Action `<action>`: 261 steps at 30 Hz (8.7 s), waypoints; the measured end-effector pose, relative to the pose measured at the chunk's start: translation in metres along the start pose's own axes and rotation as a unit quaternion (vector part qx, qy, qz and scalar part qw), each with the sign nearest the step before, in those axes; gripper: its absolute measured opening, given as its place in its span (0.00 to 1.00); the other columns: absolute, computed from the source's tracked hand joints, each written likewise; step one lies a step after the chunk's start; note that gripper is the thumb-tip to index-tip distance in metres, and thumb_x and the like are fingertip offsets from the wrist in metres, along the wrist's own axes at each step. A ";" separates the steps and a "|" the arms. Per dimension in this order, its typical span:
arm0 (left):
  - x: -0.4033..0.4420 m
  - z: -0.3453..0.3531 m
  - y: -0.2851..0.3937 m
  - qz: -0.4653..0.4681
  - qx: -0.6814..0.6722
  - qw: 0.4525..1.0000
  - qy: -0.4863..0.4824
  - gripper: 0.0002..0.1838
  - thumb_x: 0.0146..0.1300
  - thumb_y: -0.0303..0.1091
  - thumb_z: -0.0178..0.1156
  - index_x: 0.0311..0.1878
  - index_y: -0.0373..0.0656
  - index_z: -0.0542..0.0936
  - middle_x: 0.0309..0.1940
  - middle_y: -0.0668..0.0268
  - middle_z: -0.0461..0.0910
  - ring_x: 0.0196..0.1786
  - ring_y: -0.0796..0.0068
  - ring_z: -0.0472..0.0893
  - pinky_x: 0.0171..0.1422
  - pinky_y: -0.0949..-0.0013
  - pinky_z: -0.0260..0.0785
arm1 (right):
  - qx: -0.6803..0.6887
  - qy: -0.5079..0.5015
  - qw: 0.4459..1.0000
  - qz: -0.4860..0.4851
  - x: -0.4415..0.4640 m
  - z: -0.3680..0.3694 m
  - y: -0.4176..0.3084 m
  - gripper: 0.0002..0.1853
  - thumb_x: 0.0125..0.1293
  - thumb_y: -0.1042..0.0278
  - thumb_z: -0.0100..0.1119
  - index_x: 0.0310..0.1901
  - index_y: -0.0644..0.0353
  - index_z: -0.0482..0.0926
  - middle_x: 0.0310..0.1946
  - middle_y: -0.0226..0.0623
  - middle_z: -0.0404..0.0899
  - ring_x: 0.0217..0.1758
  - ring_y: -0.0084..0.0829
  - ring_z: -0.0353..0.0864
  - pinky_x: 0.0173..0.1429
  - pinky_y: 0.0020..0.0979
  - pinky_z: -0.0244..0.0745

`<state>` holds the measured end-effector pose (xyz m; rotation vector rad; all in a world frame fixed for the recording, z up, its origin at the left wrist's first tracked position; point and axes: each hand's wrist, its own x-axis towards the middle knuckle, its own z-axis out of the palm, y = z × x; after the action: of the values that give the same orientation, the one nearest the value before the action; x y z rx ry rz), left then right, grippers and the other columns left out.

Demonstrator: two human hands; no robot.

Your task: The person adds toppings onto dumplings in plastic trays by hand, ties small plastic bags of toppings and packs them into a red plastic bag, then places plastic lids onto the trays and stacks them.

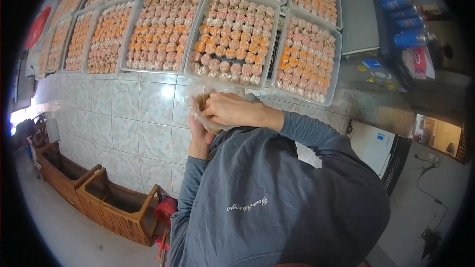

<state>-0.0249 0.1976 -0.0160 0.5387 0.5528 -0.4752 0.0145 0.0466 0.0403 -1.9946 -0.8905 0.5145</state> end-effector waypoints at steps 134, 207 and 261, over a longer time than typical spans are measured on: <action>0.161 0.099 0.075 -0.103 0.008 0.985 -0.138 0.27 0.77 0.50 0.43 0.70 0.43 0.69 0.65 0.58 0.74 0.66 0.55 0.76 0.70 0.47 0.70 | -0.157 0.442 0.844 0.261 0.087 -0.207 0.186 0.07 0.61 0.71 0.67 0.35 0.66 0.88 0.31 0.48 0.85 0.39 0.43 0.86 0.45 0.42 0.79; 0.199 0.253 -0.008 -0.032 0.032 0.999 -0.026 0.28 0.75 0.56 0.51 0.67 0.46 0.73 0.61 0.60 0.78 0.61 0.56 0.77 0.67 0.45 0.72 | -0.224 0.522 0.729 0.382 -0.090 -0.512 0.474 0.09 0.61 0.76 0.55 0.37 0.64 0.86 0.30 0.59 0.79 0.36 0.48 0.84 0.41 0.42 0.77; -0.103 -0.418 0.701 0.177 -0.153 0.972 0.033 0.24 0.72 0.59 0.56 0.58 0.49 0.77 0.47 0.68 0.83 0.42 0.68 0.84 0.43 0.64 0.81 | 0.223 -0.004 0.968 -0.117 0.775 0.311 -0.209 0.55 0.55 0.54 0.79 0.77 0.62 0.54 0.68 0.51 0.70 0.71 0.37 0.71 0.73 0.35 0.65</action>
<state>0.1334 1.0049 -0.0143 0.3466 0.5662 -0.0286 0.2436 0.8769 0.0333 -1.4603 -0.9082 0.5346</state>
